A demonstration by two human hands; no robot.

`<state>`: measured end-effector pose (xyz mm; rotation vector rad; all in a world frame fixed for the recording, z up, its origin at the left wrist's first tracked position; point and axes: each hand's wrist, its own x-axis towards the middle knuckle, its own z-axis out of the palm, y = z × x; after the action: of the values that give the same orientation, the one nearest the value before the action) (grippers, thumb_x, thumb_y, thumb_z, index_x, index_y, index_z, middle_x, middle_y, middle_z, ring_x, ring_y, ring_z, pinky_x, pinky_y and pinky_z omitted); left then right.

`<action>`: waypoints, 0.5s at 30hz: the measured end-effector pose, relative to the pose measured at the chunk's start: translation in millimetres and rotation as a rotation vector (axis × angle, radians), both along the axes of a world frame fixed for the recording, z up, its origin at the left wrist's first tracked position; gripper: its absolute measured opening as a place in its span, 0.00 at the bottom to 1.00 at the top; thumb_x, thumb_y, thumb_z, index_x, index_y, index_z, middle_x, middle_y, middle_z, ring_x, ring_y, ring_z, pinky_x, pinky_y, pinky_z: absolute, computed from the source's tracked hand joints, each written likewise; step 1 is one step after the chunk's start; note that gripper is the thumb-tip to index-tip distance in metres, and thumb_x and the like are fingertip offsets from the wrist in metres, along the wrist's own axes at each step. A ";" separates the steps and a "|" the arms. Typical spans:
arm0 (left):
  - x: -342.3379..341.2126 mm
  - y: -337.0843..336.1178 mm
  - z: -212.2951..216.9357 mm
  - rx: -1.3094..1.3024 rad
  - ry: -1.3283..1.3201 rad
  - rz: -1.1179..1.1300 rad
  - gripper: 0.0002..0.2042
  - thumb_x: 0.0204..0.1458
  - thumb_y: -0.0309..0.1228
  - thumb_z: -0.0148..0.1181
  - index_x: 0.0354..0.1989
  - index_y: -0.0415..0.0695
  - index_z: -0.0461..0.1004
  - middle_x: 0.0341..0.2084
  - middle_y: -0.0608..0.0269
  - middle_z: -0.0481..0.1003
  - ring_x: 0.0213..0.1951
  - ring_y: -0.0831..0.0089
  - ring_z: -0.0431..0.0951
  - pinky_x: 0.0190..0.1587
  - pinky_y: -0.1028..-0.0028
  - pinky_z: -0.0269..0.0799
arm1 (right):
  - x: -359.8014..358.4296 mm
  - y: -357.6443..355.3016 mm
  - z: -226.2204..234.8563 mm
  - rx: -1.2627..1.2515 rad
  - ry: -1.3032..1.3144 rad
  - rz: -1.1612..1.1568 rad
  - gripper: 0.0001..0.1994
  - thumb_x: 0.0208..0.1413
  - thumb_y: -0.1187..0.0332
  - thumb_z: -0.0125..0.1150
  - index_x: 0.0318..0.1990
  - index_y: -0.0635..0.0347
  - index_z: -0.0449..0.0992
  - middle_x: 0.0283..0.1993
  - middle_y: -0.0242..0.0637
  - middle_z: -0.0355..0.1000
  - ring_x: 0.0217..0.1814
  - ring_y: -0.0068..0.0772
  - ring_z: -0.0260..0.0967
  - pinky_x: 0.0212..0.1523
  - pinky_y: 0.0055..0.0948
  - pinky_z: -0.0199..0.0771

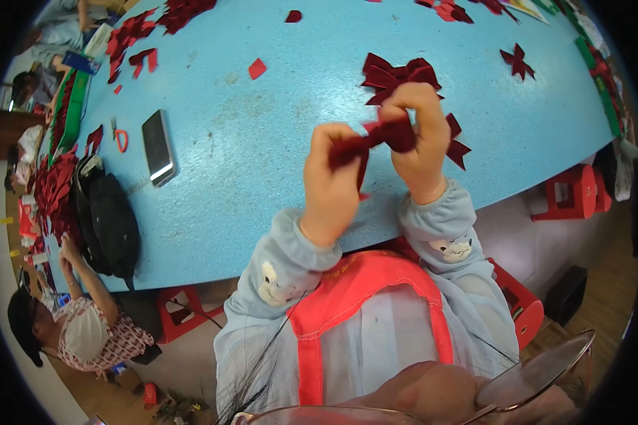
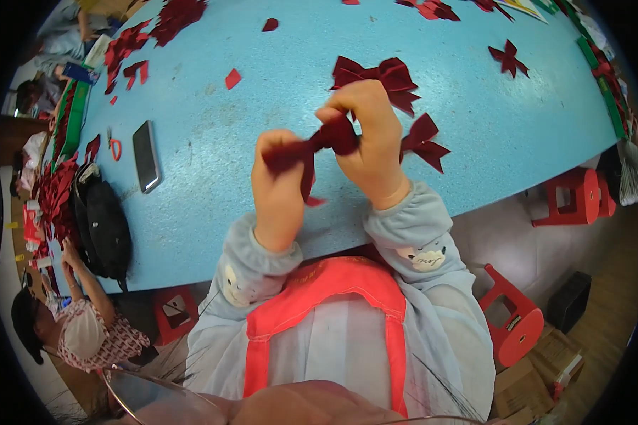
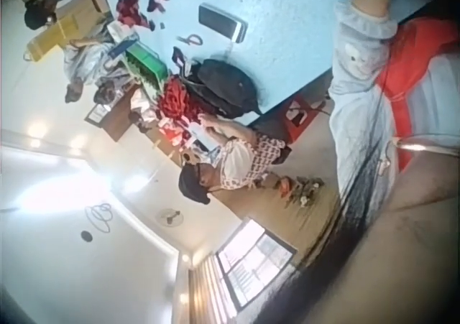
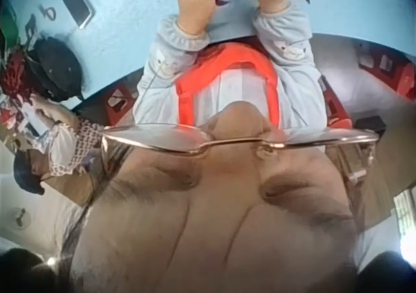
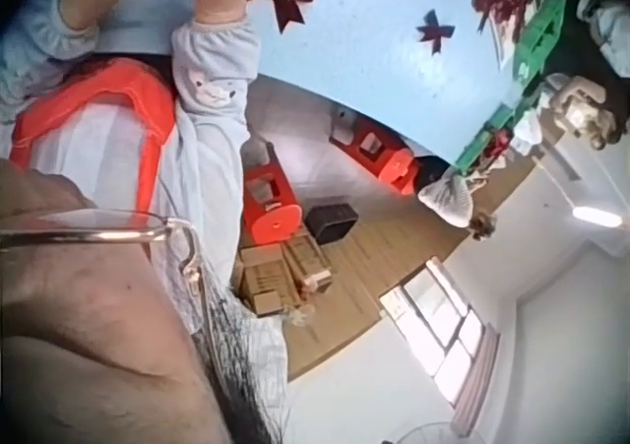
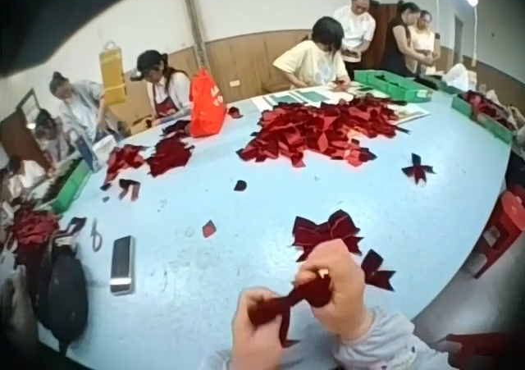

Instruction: The recorder is hand-assembling red fabric ribbons at a large table.

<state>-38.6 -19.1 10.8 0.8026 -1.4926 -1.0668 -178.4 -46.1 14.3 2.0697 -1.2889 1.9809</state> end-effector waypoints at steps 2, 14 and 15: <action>7.8 -23.8 -5.7 0.462 0.366 -0.091 0.11 0.46 0.17 0.46 0.39 0.39 0.65 0.32 0.60 0.71 0.31 0.70 0.72 0.33 0.74 0.69 | 10.1 -2.1 -2.6 0.158 -0.113 0.117 0.02 0.51 0.74 0.52 0.32 0.62 0.70 0.29 0.33 0.66 0.26 0.24 0.61 0.25 0.24 0.60; 60.7 -29.9 24.5 0.453 0.303 -0.235 0.16 0.49 0.24 0.53 0.48 0.36 0.65 0.37 0.58 0.72 0.36 0.75 0.73 0.37 0.76 0.70 | 41.8 -6.6 5.6 0.688 -0.509 0.353 0.07 0.55 0.69 0.53 0.32 0.64 0.74 0.24 0.25 0.68 0.26 0.13 0.60 0.27 0.15 0.60; 62.3 -29.0 29.3 0.415 0.203 -0.235 0.17 0.49 0.25 0.55 0.48 0.36 0.66 0.35 0.59 0.73 0.36 0.76 0.73 0.36 0.77 0.69 | 44.1 -5.5 5.5 0.707 -0.566 0.422 0.07 0.56 0.69 0.53 0.32 0.63 0.73 0.25 0.26 0.68 0.27 0.13 0.60 0.27 0.15 0.59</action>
<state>23.7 -48.1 40.1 0.7837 -1.2291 -1.6200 -134.3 -51.6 19.9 2.2685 -2.0386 2.7441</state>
